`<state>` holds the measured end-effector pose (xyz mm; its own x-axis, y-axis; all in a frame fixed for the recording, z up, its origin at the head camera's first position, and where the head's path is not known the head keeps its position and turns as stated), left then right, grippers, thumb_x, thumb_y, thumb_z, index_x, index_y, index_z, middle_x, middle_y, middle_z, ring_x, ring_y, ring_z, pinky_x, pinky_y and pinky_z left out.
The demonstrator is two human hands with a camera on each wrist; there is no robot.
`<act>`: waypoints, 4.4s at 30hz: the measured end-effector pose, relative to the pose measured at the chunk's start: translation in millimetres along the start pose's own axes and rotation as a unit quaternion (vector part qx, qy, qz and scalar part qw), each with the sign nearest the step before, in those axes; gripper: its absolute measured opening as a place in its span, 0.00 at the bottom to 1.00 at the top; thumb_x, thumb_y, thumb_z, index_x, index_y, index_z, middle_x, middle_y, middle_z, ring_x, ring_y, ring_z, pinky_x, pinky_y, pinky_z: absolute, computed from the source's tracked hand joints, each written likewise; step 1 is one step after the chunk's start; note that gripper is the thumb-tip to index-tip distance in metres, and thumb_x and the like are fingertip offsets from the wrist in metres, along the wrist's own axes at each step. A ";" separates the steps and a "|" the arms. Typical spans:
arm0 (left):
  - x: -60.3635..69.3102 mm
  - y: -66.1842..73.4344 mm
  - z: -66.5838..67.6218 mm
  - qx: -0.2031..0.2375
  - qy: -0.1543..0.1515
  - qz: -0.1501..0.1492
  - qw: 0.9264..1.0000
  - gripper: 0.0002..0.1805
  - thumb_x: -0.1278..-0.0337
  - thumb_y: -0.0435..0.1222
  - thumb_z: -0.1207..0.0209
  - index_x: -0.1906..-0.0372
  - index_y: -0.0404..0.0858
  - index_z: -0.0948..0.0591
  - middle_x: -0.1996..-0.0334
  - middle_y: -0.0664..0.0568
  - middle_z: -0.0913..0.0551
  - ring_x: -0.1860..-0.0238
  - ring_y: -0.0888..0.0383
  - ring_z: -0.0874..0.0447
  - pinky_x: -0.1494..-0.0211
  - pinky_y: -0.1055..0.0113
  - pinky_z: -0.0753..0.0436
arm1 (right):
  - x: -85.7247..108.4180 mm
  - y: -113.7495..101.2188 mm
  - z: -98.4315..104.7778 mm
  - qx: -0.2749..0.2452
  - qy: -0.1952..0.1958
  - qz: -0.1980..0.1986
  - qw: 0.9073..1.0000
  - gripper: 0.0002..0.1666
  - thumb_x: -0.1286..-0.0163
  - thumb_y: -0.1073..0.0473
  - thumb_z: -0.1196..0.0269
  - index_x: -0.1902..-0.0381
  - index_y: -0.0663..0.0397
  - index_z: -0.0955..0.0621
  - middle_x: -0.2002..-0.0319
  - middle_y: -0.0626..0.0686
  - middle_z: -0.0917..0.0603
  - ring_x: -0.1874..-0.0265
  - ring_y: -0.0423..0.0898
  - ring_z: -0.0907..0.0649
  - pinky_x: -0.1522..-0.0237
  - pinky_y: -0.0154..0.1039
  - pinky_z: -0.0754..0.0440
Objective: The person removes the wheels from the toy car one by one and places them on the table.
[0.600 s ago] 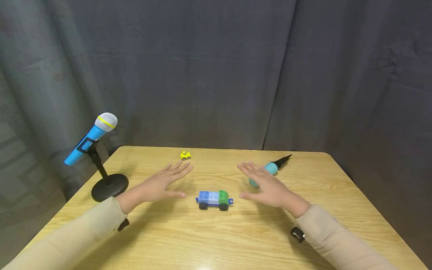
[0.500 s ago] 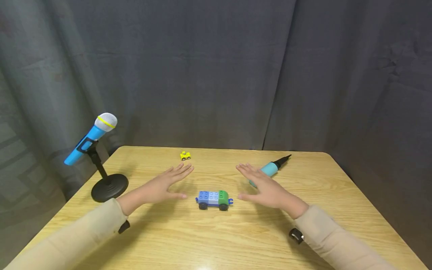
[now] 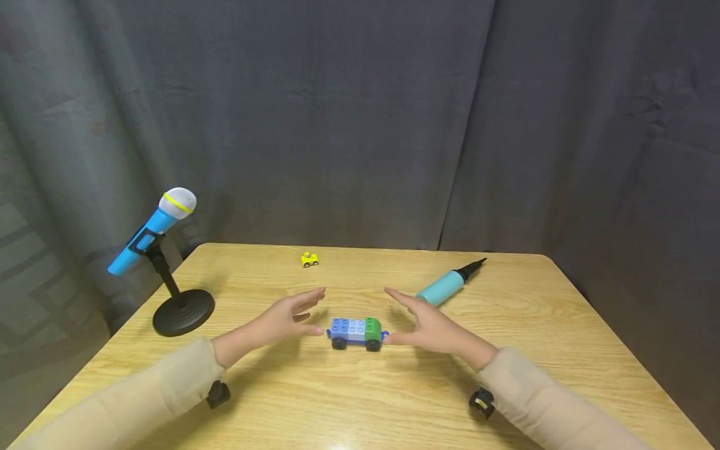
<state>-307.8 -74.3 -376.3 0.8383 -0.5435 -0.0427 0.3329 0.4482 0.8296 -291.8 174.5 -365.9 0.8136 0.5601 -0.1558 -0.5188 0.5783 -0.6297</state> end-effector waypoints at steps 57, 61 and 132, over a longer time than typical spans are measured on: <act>-14.5 11.5 -10.6 0.033 0.048 0.054 0.997 0.28 0.50 0.36 0.29 0.42 0.34 0.22 0.44 0.43 0.20 0.44 0.46 0.20 0.46 0.61 0.18 | -24.5 -2.3 -9.1 -0.183 0.021 -0.147 0.972 0.25 0.39 0.55 0.30 0.47 0.62 0.19 0.56 0.54 0.15 0.58 0.45 0.19 0.58 0.38 0.19; -18.7 21.5 -6.6 0.013 0.041 0.042 0.998 0.27 0.49 0.37 0.30 0.43 0.35 0.21 0.43 0.44 0.19 0.40 0.47 0.23 0.38 0.57 0.22 | -31.5 -9.9 -5.1 -0.181 0.010 -0.140 0.973 0.25 0.39 0.56 0.30 0.47 0.63 0.19 0.55 0.56 0.15 0.57 0.46 0.17 0.56 0.39 0.17; -17.0 40.9 21.9 0.031 0.133 0.047 0.989 0.22 0.43 0.41 0.34 0.49 0.28 0.19 0.59 0.44 0.13 0.58 0.55 0.14 0.55 0.64 0.15 | -65.5 -59.9 -2.6 -0.226 0.049 -0.080 0.970 0.17 0.34 0.51 0.34 0.66 0.62 0.18 0.74 0.49 0.14 0.72 0.50 0.15 0.63 0.45 0.14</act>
<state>-317.9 -62.3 -329.5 0.9513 -0.2909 -0.1018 0.2272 0.4388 0.8694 -313.3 101.6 -320.0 0.9067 0.4130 -0.0855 -0.2334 0.3224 -0.9174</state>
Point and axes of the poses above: each hand's wrist, its own x-axis away from the middle knuckle, its own z-axis out of the back of the hand, y = z × x, the point moved 7 cm from there along -x, towards the middle knuckle
